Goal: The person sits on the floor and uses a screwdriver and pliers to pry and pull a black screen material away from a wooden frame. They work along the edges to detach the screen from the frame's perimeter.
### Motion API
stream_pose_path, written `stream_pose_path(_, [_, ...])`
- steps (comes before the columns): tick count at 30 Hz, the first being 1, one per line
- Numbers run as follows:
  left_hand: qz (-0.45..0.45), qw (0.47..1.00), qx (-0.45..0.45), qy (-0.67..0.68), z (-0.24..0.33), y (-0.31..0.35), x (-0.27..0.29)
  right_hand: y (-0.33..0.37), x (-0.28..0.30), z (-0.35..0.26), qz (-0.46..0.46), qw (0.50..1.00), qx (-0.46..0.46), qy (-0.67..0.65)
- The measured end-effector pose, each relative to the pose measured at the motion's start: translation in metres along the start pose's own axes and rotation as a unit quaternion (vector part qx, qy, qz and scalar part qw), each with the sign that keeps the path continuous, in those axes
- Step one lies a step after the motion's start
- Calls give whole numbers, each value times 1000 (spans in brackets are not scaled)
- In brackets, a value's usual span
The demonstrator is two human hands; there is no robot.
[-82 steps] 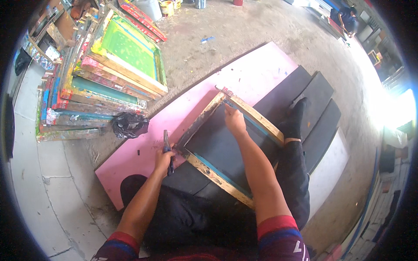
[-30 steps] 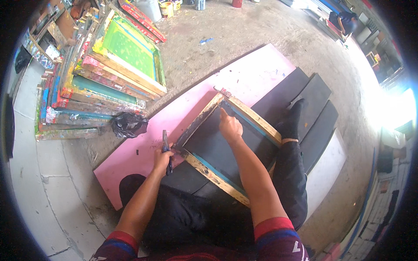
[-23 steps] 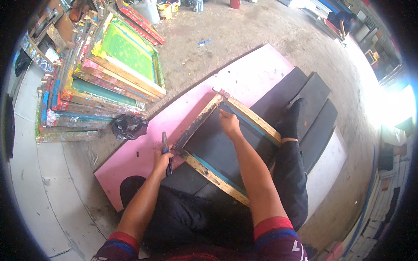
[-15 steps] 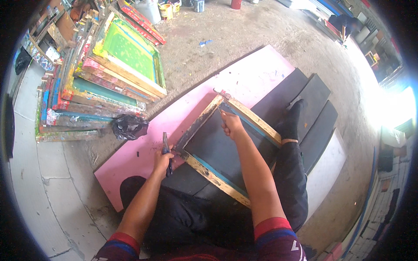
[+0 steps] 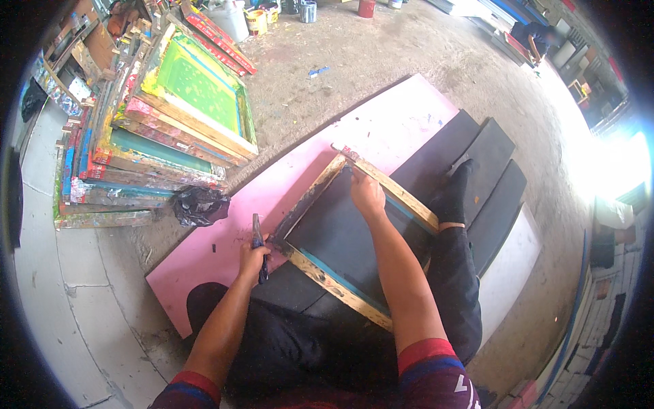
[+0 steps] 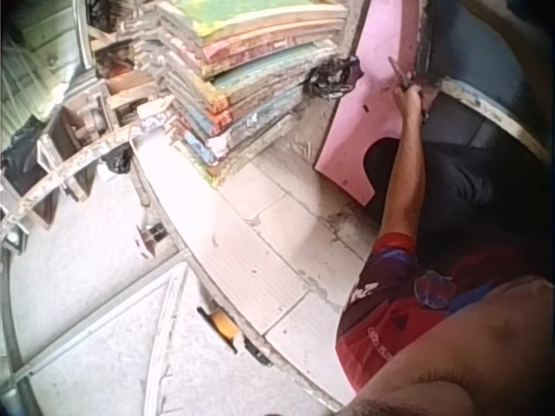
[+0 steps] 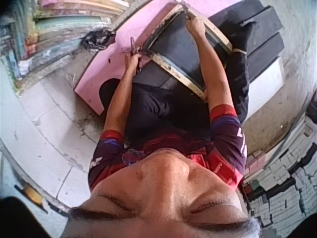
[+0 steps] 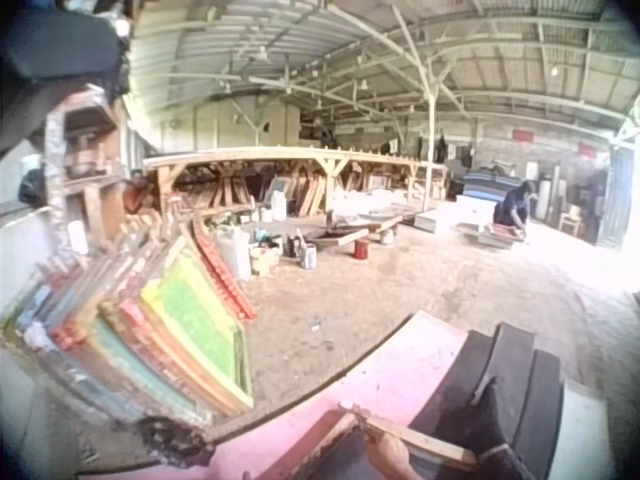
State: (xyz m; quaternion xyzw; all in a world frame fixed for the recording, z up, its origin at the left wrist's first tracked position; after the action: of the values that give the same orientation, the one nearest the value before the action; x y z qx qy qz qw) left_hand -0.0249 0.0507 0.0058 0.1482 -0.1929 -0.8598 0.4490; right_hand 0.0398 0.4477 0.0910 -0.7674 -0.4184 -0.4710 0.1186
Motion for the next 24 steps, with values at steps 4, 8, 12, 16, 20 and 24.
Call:
stream_pose_path(4, [-2, 1000, -2, 3, -7, -2, 5, 6, 3, -19, -22, 999, -11, 28])
stream_pose_path(8, [-7, 1000, 3, 8, -4, 0, 1, -1, -3, -27, -54, 994, -42, 88])
stream_pose_path(12, [-14, 1000, -10, 13, 2, 3, -2, -1, -13, -34, -84, 988, -81, 101])
stream_pose_path(16, [-13, 1000, -8, 10, 3, 1, -7, -6, -11, -8, -33, 999, -11, -36])
stream_pose_path(20, [-2, 1000, -3, -2, -1, 5, -1, 6, -14, -23, -61, 996, -48, 38])
stream_pose_path(24, [-4, 1000, 2, -8, 9, 8, -5, 1, -8, -23, -45, 998, -39, 19])
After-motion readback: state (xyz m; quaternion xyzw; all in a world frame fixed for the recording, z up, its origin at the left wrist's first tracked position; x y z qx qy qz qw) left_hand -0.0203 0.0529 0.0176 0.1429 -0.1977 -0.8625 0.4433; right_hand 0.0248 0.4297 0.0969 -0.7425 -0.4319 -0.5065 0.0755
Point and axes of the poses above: each hand's wrist, its own y-axis away from the middle knuckle, its own x-axis out of the back of the hand, z = x × y, the point moved 10 cm from there along -y, towards the middle knuckle, and after that the axes turned 14 degrees about -z, right-handed, at the moved point
